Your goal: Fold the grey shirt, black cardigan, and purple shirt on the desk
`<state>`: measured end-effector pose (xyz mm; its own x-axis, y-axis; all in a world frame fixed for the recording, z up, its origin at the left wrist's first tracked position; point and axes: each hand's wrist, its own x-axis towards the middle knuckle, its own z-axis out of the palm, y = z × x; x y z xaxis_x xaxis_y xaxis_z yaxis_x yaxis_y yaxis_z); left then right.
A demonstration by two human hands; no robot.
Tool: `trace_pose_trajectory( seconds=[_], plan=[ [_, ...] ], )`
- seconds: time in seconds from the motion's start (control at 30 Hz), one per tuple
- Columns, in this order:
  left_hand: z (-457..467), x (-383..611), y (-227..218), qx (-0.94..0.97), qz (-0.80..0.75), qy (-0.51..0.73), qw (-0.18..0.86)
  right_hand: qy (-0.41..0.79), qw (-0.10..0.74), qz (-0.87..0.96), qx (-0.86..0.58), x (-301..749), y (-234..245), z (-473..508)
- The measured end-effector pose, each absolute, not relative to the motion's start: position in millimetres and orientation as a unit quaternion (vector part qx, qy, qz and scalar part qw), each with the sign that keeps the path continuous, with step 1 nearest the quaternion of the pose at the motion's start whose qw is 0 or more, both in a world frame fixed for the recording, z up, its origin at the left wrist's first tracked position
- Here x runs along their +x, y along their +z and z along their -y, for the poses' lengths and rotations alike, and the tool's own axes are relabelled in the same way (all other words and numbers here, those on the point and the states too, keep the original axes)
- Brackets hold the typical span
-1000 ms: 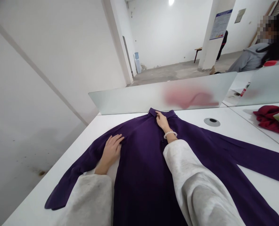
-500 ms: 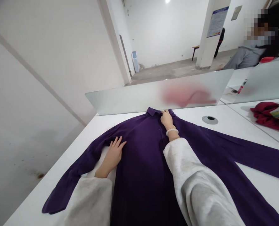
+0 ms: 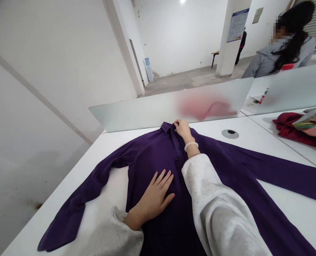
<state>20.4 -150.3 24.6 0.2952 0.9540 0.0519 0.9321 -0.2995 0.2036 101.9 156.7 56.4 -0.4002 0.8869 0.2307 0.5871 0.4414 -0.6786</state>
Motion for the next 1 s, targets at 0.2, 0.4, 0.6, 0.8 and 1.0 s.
trace_pose_trajectory(
  seconds=[0.2, 0.4, 0.6, 0.8, 1.0],
  plan=[
    [150.0, 20.2, 23.5, 0.804, -0.586, 0.087, 0.054, 0.292, 0.25, 0.83, -0.404, 103.8, 59.5, -156.2],
    [150.0, 19.6, 23.3, 0.805, -0.585, 0.086, 0.05, 0.287, 0.295, 0.807, -0.423, 92.8, 37.2, -152.8],
    [150.4, 20.7, 25.7, 0.803, -0.587, 0.082, 0.056, 0.301, 0.357, 0.77, -0.435, 86.2, 15.2, -159.2],
    [148.7, 20.6, 25.9, 0.804, -0.587, 0.078, 0.056, 0.339, 0.374, 0.766, -0.398, 84.7, 4.5, -158.8],
    [146.3, 21.5, 22.9, 0.805, -0.587, 0.085, 0.031, 0.367, 0.339, 0.789, -0.357, 97.6, 18.0, -136.8]
  ],
)
